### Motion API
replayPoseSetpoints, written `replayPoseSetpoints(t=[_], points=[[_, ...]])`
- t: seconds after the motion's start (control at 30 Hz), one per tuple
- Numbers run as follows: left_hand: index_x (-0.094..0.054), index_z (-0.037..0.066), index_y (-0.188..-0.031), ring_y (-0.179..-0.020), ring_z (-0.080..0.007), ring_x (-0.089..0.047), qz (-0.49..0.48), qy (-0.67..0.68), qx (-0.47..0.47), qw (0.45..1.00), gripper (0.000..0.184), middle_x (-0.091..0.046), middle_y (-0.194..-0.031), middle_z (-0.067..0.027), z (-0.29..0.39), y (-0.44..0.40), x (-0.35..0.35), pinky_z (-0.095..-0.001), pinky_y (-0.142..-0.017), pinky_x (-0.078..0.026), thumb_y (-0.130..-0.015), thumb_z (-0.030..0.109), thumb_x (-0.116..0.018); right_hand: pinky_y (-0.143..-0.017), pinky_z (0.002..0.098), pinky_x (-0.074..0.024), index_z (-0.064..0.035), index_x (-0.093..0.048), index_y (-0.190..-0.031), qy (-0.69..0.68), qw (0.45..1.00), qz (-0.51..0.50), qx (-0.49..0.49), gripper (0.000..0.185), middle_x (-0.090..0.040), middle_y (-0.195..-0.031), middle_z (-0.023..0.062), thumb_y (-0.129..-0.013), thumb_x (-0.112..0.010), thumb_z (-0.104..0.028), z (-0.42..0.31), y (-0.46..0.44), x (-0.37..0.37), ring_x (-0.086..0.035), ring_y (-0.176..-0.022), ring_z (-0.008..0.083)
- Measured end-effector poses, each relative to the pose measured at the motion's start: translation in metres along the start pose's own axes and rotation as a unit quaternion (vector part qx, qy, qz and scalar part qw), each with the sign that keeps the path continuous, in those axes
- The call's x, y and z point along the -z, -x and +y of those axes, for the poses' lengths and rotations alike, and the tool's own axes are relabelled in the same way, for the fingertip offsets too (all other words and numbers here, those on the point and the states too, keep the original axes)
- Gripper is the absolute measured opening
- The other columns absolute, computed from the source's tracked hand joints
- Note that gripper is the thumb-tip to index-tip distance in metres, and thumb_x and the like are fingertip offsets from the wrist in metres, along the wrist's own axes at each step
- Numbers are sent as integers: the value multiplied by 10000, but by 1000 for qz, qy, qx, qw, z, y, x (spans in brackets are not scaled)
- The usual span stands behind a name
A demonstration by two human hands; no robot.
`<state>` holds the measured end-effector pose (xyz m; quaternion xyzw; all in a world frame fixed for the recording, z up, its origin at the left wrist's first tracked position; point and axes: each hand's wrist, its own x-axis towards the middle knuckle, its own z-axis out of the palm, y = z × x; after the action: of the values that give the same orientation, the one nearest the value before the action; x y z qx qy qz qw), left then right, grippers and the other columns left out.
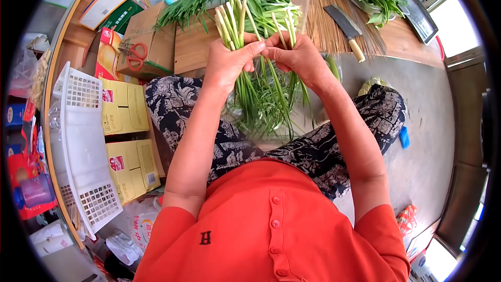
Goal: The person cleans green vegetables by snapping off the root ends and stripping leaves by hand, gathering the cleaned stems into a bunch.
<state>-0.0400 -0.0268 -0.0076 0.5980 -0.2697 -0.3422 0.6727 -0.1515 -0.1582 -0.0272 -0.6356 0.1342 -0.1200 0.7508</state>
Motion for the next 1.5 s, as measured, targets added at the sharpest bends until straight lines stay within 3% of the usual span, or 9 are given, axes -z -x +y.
replayPoseSetpoints(t=[0.33, 0.5, 0.77, 0.9, 1.03, 1.1, 1.2, 1.43, 1.5], points=[[-663, -14, -880, -503, -63, -495, 57, -190, -18, 980, 114, -598, -667, -17, 2, 2, -2, -226, -458, -421, -844, 94, -660, -444, 183, -321, -28, -606, -831, 69, 997, 22, 4, 111, -587, -685, 4, -863, -635, -130, -4, 4, -4, -440, -503, 41], [-670, 12, -877, -495, -60, -499, 107, -272, -83, 953, 117, -569, -637, 13, -5, -4, 2, -223, -463, -422, -848, 120, -636, -414, 200, -296, -7, -627, -829, -61, 997, -1, -45, 112, -605, -665, 35, -849, -624, -117, -8, 4, 0, -407, -450, 56], [-681, 21, -806, -477, -97, -566, 209, -195, -80, 955, 153, -602, -592, -24, -12, -24, 39, -259, -457, -455, -776, 171, -671, -399, 183, -279, -15, -617, -879, -172, 978, -53, -104, 113, -632, -704, 65, -856, -616, -126, -11, 12, 14, -386, -424, 48], [-663, -5, -829, -459, -66, -455, 286, -178, -61, 940, 111, -533, -591, 4, -8, -26, 62, -233, -447, -400, -791, 98, -645, -403, 181, -279, -16, -609, -870, -189, 972, -92, -106, 106, -639, -726, 89, -855, -614, -121, -21, 19, 25, -391, -436, 56], [-656, -3, -974, -477, -58, -458, 127, -204, 50, 969, 219, -586, -677, -22, -4, -11, 57, -211, -441, -404, -771, 73, -686, -424, 186, -299, -20, -595, -861, -144, 986, -41, -69, 103, -634, -734, 88, -851, -626, -117, -22, 19, 23, -409, -462, 58], [-630, -8, -1059, -490, -54, -460, 83, -171, 41, 981, 290, -645, -786, -70, 4, -1, 38, -195, -444, -402, -788, 71, -696, -432, 187, -307, -21, -590, -856, -115, 992, -1, -59, 92, -621, -721, 70, -840, -640, -96, -19, 16, 18, -412, -468, 53], [-632, -30, -1035, -489, -51, -446, 2, -37, 42, 998, 271, -613, -777, -37, 12, 5, 16, -219, -478, -406, -804, 89, -705, -435, 183, -311, -26, -591, -854, -89, 995, 0, -52, 86, -606, -714, 43, -836, -651, -85, -13, 14, 7, -424, -479, 51], [-630, -7, -880, -485, -65, -456, 2, 18, 13, 1000, 166, -594, -730, -28, 9, 2, 6, -237, -470, -410, -801, 110, -717, -438, 178, -329, -25, -606, -884, -46, 998, 1, -30, 96, -593, -706, 16, -837, -667, -83, -11, 14, -6, -441, -490, 48], [-620, -4, -846, -481, -71, -463, 27, -53, -1, 998, 158, -586, -704, -29, 9, 1, 5, -240, -460, -416, -797, 108, -720, -438, 177, -329, -31, -615, -880, 0, 1000, 18, -8, 91, -588, -699, -1, -829, -676, -74, -8, 13, -6, -448, -504, 38]])
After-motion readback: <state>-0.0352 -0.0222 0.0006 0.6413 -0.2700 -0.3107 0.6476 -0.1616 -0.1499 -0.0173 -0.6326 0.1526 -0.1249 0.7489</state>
